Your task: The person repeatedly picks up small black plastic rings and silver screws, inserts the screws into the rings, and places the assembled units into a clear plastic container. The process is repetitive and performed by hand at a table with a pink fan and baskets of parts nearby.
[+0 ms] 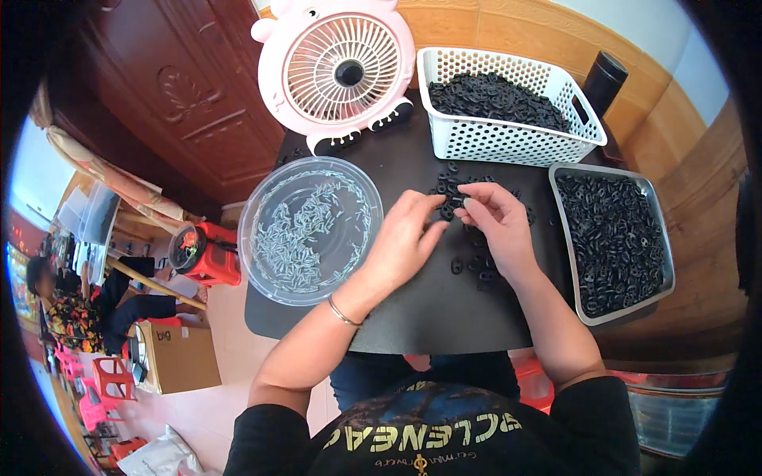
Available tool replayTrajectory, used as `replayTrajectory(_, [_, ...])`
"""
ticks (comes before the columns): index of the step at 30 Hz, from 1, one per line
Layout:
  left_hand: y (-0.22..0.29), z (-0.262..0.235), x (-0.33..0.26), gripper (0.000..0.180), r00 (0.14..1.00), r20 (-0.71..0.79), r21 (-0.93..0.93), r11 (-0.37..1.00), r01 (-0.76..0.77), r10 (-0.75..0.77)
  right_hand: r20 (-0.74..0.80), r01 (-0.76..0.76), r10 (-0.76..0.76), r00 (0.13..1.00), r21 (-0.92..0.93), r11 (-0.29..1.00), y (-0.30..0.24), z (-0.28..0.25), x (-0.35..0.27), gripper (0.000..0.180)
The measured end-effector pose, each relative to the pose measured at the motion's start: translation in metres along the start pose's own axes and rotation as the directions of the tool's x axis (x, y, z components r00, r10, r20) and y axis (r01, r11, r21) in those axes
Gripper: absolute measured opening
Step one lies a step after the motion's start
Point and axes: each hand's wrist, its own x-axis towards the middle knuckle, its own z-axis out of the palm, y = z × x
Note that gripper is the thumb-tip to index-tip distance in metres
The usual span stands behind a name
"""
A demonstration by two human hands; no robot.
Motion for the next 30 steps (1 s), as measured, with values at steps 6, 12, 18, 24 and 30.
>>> replayTrajectory(6, [0.0, 0.009, -0.001, 0.028, 0.991, 0.127, 0.177, 0.982, -0.062, 0.04, -0.037, 0.007, -0.005, 0.999, 0.043, 0.999, 0.002, -0.004, 0.002, 0.015])
replayTrajectory(12, [-0.006, 0.009, -0.003, 0.023, 0.993, 0.115, 0.222, 0.974, -0.054, 0.029, 0.005, 0.018, -0.019, 1.0, 0.016, 1.0, 0.005, -0.005, 0.001, 0.011])
replayTrajectory(18, [-0.002, 0.005, -0.006, 0.022, 0.991, 0.133, 0.248, 0.968, -0.033, 0.0, 0.009, -0.026, 0.026, 1.0, -0.032, 0.999, 0.002, -0.002, 0.0, 0.01])
replayTrajectory(24, [0.0, -0.004, -0.003, 0.022, 0.984, 0.161, 0.108, 0.992, 0.063, -0.08, 0.01, -0.034, 0.034, 0.999, -0.05, 0.998, 0.002, -0.003, 0.0, 0.011])
replayTrajectory(30, [-0.001, -0.011, 0.001, 0.021, 0.875, 0.301, -0.68, 0.558, 0.477, -0.38, 0.06, -0.015, 0.017, 0.998, -0.034, 0.999, 0.001, -0.004, -0.002, 0.014])
